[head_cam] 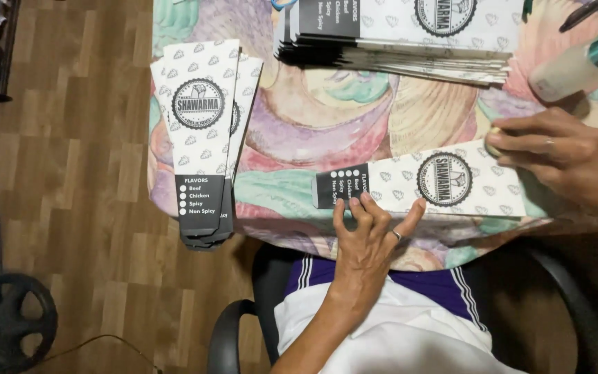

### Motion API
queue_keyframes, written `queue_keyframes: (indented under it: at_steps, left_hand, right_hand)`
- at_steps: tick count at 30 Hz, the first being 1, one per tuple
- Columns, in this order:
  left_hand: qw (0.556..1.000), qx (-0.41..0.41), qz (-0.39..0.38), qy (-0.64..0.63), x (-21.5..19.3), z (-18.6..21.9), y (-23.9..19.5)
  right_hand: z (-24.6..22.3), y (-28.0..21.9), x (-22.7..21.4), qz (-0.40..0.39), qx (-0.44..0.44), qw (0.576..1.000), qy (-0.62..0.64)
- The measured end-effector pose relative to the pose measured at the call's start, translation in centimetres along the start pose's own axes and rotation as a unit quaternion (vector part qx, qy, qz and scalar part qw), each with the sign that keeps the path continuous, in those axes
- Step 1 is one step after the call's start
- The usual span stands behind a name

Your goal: Folding and stacking paper food wrappers on a table at a steady pace.

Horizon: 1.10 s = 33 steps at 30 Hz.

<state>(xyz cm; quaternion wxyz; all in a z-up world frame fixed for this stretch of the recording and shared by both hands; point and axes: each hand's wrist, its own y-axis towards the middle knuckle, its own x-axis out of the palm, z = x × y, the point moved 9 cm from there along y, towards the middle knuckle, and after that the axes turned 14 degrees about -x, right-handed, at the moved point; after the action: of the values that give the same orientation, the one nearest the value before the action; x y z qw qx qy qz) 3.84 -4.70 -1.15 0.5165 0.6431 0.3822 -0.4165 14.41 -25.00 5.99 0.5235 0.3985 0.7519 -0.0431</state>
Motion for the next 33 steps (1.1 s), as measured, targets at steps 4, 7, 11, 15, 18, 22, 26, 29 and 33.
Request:
queue_keyframes:
  at_steps: [4, 7, 11, 15, 18, 22, 26, 29, 33]
  left_hand:
    - [0.999, -0.016, 0.030, -0.032, -0.3, -0.1, -0.1]
    - [1.000, -0.003, -0.001, -0.023, 0.0, 0.2, -0.3]
    - [0.998, 0.015, -0.023, -0.064, 1.1, 0.4, -1.0]
    - [0.979, 0.038, -0.149, -0.133, 3.6, 1.0, -2.0]
    - [0.990, 0.032, -0.100, -0.099, 2.2, 0.5, -1.3]
    - [0.999, 0.021, -0.026, -0.004, -0.9, -0.3, 0.4]
    - [0.999, 0.037, -0.029, -0.009, -0.9, -0.6, 0.6]
    - [0.998, 0.051, -0.029, -0.026, -1.5, -0.7, 1.2]
    - [0.993, 0.065, -0.011, -0.102, -3.5, -1.3, 2.2]
  right_hand:
    - [0.6, 0.5, -0.3, 0.010, 0.099, 0.993, 0.059]
    - [-1.3, 4.1, 5.0, -0.052, -0.095, 0.990, 0.086]
    - [-7.6, 12.7, 11.3, -0.025, -0.179, 0.964, 0.195]
    - [-11.4, 15.7, 13.3, -0.038, -0.301, 0.936, 0.180]
    - [-9.3, 12.6, 11.9, -0.026, -0.288, 0.948, 0.134]
    - [-0.1, 1.6, 4.2, 0.041, -0.071, 0.996, 0.034]
    - [2.0, -5.6, -1.2, 0.059, 0.041, 0.991, -0.114]
    - [1.8, -7.2, -1.5, 0.122, 0.055, 0.986, -0.104]
    - [1.4, -8.2, -0.3, 0.182, 0.025, 0.972, -0.143]
